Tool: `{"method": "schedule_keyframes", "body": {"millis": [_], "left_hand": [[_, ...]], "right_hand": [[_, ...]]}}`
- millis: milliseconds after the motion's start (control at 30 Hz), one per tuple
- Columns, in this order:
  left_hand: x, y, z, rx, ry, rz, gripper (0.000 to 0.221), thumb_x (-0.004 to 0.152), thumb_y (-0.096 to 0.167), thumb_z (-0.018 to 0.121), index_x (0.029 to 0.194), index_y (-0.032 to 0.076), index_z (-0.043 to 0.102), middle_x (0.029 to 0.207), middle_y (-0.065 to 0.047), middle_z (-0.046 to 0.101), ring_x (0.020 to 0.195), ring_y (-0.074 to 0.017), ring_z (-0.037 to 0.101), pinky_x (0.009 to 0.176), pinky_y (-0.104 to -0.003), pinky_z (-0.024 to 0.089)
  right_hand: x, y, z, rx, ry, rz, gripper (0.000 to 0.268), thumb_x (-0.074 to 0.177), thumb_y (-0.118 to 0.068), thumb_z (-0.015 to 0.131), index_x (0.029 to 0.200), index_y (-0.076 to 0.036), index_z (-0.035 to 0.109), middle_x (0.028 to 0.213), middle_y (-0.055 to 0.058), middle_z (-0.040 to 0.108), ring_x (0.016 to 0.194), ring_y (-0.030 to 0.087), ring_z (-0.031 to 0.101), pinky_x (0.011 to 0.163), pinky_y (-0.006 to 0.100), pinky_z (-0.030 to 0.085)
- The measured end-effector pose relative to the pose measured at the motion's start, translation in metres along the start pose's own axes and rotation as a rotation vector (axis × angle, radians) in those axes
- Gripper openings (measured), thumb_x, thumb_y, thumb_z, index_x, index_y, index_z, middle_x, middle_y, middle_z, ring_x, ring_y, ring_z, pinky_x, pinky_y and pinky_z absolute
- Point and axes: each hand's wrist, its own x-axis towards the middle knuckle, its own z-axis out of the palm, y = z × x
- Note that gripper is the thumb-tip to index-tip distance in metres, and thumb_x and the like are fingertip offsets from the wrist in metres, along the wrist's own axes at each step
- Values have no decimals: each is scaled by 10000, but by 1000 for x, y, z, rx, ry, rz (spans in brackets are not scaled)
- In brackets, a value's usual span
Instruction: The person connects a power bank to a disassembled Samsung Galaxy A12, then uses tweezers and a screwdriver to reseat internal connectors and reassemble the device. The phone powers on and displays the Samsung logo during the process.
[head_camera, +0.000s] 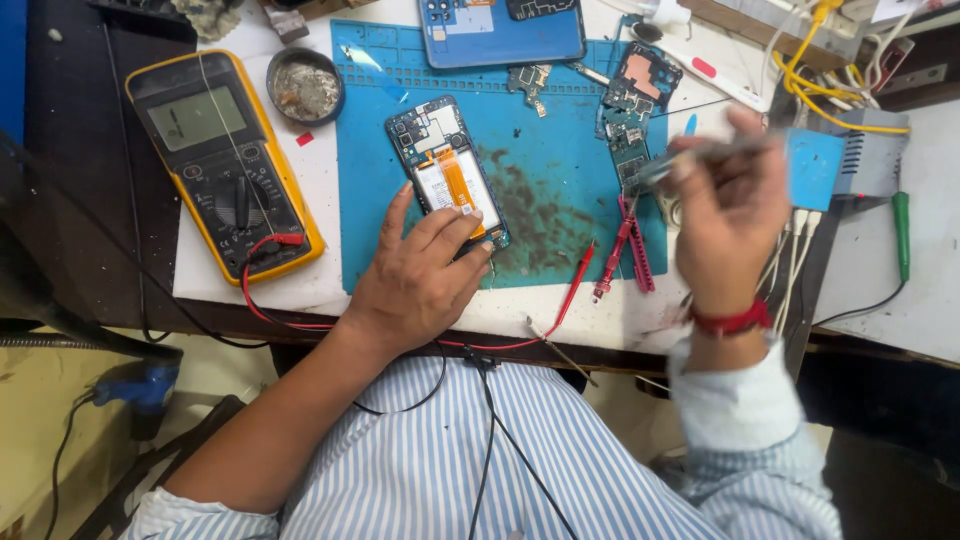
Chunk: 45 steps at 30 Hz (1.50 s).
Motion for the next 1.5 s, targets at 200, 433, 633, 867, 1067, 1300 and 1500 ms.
{"method": "schedule_keyframes", "body": {"millis": [200, 433, 633, 867, 1067, 1300, 1500], "left_hand": [[0, -1, -3, 5, -25, 34, 225, 934, 149, 681, 1133, 95, 771, 1095, -40, 666, 1067, -199, 618, 1182, -490, 318], [2, -1, -5, 7, 9, 50, 209, 953, 145, 677, 1137, 98, 762, 1046, -28, 658, 1010, -187, 603, 1091, -446, 374], [1, -1, -4, -18, 40, 42, 147, 950, 141, 706, 1082, 101, 757, 1012, -31, 658, 1001, -189, 619, 1078, -445, 398], [3, 1, -12, -148, 89, -23, 195, 938, 222, 753, 1075, 84, 739, 1039, -39, 669, 1001, -212, 628, 1059, -450, 400], [29, 8, -8, -199, 65, -7, 328, 935, 217, 756, 1209, 36, 753, 928, -41, 644, 877, -230, 609, 869, -422, 452], [71, 2, 17, -223, 51, 34, 171, 909, 100, 687, 1069, 88, 746, 881, -66, 693, 839, -272, 655, 784, -426, 493], [106, 11, 20, -573, 98, -156, 615, 964, 77, 612, 1521, -64, 393, 1068, -186, 705, 924, -392, 683, 872, -474, 535]], "right_hand": [[-42, 21, 45, 82, -83, 290, 235, 966, -21, 729, 1184, 14, 648, 1029, 91, 747, 840, 123, 715, 738, 250, 574], [-63, 20, 42, -622, 6, 156, 187, 957, -113, 840, 1025, 16, 723, 835, 105, 754, 679, 126, 658, 608, 259, 496], [-63, 24, 32, 42, 121, 151, 246, 1069, -109, 709, 1245, 48, 638, 1020, 101, 728, 861, 115, 685, 778, 258, 566], [-74, -5, 47, -565, -3, -338, 247, 994, 8, 787, 1224, 4, 696, 1171, 167, 722, 1012, 204, 709, 862, 279, 563], [-78, -15, 55, -329, -177, -160, 256, 920, 4, 792, 1161, 7, 708, 1134, 153, 729, 973, 196, 727, 841, 288, 581], [-92, -1, 27, -152, 62, -79, 145, 946, 34, 729, 1089, 31, 705, 1046, 123, 711, 853, 151, 674, 790, 262, 534], [-82, 9, 22, 401, 267, 256, 193, 981, -56, 648, 1164, 4, 664, 966, 105, 718, 821, 153, 694, 773, 279, 554]]}}
